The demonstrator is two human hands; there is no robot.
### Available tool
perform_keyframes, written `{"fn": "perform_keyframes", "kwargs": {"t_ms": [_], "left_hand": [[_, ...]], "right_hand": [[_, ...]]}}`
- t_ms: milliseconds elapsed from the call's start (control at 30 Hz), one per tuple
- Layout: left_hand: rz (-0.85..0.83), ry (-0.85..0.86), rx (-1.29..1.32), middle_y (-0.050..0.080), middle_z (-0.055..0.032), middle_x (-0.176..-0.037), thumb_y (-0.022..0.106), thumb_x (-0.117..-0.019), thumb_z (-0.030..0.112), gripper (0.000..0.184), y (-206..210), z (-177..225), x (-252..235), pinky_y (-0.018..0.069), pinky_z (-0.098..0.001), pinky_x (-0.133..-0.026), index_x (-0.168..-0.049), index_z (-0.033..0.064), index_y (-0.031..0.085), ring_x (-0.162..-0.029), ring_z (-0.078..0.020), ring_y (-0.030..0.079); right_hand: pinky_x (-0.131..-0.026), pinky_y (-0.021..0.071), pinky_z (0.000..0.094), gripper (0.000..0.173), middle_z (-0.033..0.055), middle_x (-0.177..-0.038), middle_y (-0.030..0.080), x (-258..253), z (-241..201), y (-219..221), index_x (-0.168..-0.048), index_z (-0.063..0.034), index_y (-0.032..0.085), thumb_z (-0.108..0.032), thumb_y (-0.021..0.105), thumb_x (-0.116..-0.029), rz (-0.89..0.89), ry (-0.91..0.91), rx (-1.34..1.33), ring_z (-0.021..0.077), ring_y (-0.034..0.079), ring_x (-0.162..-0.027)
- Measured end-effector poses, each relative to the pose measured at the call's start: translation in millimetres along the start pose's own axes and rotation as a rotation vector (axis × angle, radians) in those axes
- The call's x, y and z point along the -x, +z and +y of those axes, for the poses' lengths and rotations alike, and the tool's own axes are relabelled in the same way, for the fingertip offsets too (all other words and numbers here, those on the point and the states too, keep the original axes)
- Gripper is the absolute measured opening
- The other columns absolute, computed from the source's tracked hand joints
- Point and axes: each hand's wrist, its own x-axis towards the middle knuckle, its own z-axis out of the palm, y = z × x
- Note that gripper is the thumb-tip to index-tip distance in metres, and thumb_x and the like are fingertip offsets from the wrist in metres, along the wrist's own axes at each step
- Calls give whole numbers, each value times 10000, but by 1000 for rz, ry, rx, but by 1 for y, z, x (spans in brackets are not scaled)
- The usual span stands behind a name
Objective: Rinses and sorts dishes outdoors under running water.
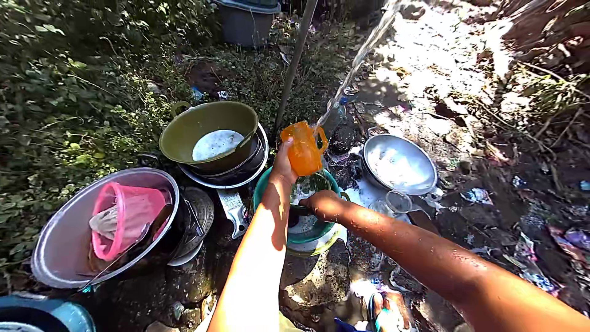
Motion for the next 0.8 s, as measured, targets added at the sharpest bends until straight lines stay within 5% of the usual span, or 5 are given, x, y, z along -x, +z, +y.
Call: {"fn": "perform_keyframes", "kwargs": {"t_ms": [233, 367, 500, 700, 800], "left_hand": [[-1, -178, 284, 684, -129, -1068, 288, -908, 844, 823, -6, -12, 8, 600, -411, -699, -1345, 197, 550, -862, -271, 693], [81, -34, -18, 624, -137, -1294, 439, -1063, 494, 536, -3, -13, 2, 546, -471, -926, -1469, 145, 454, -1119, -257, 633], [-59, 240, -550, 539, -165, -1445, 769, -869, 65, 867, 6, 7, 11, 555, -488, -965, -1574, 191, 281, -1203, -284, 623], [-10, 43, -430, 558, -147, -1430, 540, -1029, 428, 640, 10, 10, 28, 543, -509, -947, -1589, 243, 290, -1198, -293, 614], [65, -152, -205, 662, -64, -1064, 384, -1062, 516, 462, 36, 16, 58, 560, -372, -734, -1318, 169, 551, -893, -179, 651]], "right_hand": [[-883, 479, 705, 300, 274, -1117, 689, 17, -5, -23, -1254, -63, 673, -19, 561, -979, 17, -67, 142, 493, 646, -1089], [-971, 452, 679, 308, 267, -1109, 699, 23, -3, -25, -1263, -58, 676, -24, 518, -1001, 84, -96, 158, 476, 650, -1098], [-1012, 436, 660, 290, 275, -1076, 702, 26, 7, -15, -1213, -29, 693, -10, 485, -1011, 166, -113, 164, 476, 651, -1086], [-1013, 459, 650, 279, 250, -1072, 716, 33, 20, -5, -1183, -55, 715, -57, 491, -1017, 276, -143, 149, 465, 654, -1104], [-976, 467, 680, 241, 272, -1069, 711, 41, 23, -7, -1159, -27, 716, -69, 534, -1007, 272, -139, 134, 489, 658, -1086]]}}
